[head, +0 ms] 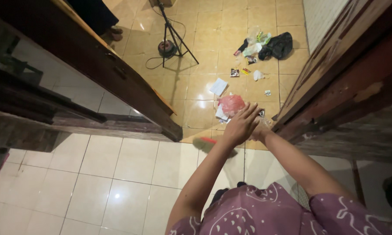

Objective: The person sweeps scattered debris on a tiled floor using a broom and a dustpan. They gather items such as paper, plastic, and wrappers into a pile and sweep them into the dustpan held in their left hand.

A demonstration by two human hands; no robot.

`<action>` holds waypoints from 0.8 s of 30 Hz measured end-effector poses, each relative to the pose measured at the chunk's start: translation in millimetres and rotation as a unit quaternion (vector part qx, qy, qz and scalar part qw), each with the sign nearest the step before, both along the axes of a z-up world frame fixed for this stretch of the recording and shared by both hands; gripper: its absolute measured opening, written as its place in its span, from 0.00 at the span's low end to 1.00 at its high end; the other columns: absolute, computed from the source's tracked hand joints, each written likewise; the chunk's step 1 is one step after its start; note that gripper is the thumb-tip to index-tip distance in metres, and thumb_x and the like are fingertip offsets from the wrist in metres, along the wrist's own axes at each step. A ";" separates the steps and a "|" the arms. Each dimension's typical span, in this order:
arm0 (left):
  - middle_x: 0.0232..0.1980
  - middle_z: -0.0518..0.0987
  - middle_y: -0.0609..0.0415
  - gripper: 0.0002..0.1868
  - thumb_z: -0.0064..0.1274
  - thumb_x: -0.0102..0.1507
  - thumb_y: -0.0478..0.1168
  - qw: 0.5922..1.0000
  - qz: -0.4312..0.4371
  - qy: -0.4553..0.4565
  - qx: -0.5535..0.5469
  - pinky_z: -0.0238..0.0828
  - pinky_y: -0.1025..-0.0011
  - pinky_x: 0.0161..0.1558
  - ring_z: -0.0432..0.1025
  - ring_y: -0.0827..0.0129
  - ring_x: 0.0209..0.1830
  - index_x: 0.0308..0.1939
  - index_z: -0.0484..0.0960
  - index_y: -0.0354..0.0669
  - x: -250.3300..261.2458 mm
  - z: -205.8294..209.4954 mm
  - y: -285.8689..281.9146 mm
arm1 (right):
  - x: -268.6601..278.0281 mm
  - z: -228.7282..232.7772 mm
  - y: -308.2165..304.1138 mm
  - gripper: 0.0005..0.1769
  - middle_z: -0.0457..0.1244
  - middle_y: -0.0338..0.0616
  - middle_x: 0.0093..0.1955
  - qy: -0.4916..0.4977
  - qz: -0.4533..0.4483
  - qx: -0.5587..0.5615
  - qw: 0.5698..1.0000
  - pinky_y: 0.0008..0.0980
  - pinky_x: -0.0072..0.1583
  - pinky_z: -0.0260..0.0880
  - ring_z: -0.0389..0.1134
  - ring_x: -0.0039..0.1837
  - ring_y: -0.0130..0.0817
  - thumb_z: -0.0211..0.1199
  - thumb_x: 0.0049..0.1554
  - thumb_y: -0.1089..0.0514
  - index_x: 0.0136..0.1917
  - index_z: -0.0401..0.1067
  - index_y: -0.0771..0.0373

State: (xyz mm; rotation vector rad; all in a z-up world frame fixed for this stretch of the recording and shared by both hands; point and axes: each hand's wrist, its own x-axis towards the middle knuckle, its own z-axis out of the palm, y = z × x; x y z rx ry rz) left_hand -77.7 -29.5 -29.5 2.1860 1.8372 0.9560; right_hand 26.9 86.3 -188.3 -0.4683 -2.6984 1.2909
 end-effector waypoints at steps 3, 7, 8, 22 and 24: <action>0.78 0.66 0.47 0.27 0.47 0.71 0.47 1.000 0.014 0.001 0.001 0.57 0.59 0.75 0.58 0.50 0.80 0.72 0.70 0.40 -6.1 -8.8 -7.1 | -4.8 -0.5 11.8 0.36 0.47 0.50 0.83 0.018 -0.032 -0.223 0.974 0.38 0.72 0.56 0.50 0.79 0.40 0.54 0.63 0.57 0.82 0.48 0.60; 0.78 0.65 0.45 0.29 0.50 0.68 0.44 0.999 0.024 -0.023 0.027 0.56 0.57 0.78 0.58 0.51 0.81 0.73 0.69 0.38 -31.1 -22.5 -7.7 | -7.8 17.6 0.7 0.33 0.57 0.51 0.76 -0.070 -0.033 -0.229 0.970 0.35 0.66 0.68 0.62 0.72 0.39 0.55 0.59 0.60 0.77 0.57 0.61; 0.79 0.65 0.44 0.30 0.50 0.67 0.43 0.998 0.019 -0.033 0.049 0.55 0.57 0.80 0.58 0.51 0.82 0.73 0.69 0.38 -34.1 -22.6 -8.5 | -7.6 31.3 -5.2 0.28 0.59 0.52 0.71 -0.150 0.000 -0.067 0.987 0.37 0.63 0.69 0.63 0.68 0.40 0.56 0.58 0.60 0.71 0.60 0.62; 0.76 0.67 0.42 0.25 0.45 0.72 0.45 0.999 0.030 0.003 -0.012 0.56 0.57 0.74 0.58 0.47 0.79 0.71 0.72 0.38 -58.1 14.2 -36.1 | -24.0 38.5 -1.0 0.08 0.71 0.57 0.38 -0.398 -0.083 0.008 0.914 0.44 0.42 0.73 0.74 0.40 0.47 0.63 0.49 0.62 0.38 0.79 0.69; 0.76 0.67 0.42 0.25 0.44 0.73 0.45 0.999 0.038 0.009 -0.013 0.56 0.57 0.75 0.58 0.47 0.79 0.71 0.72 0.38 -63.6 7.3 -39.4 | -19.4 12.1 -6.8 0.10 0.72 0.57 0.39 -0.346 -0.139 0.063 0.926 0.43 0.46 0.74 0.77 0.43 0.46 0.61 0.51 0.60 0.39 0.80 0.68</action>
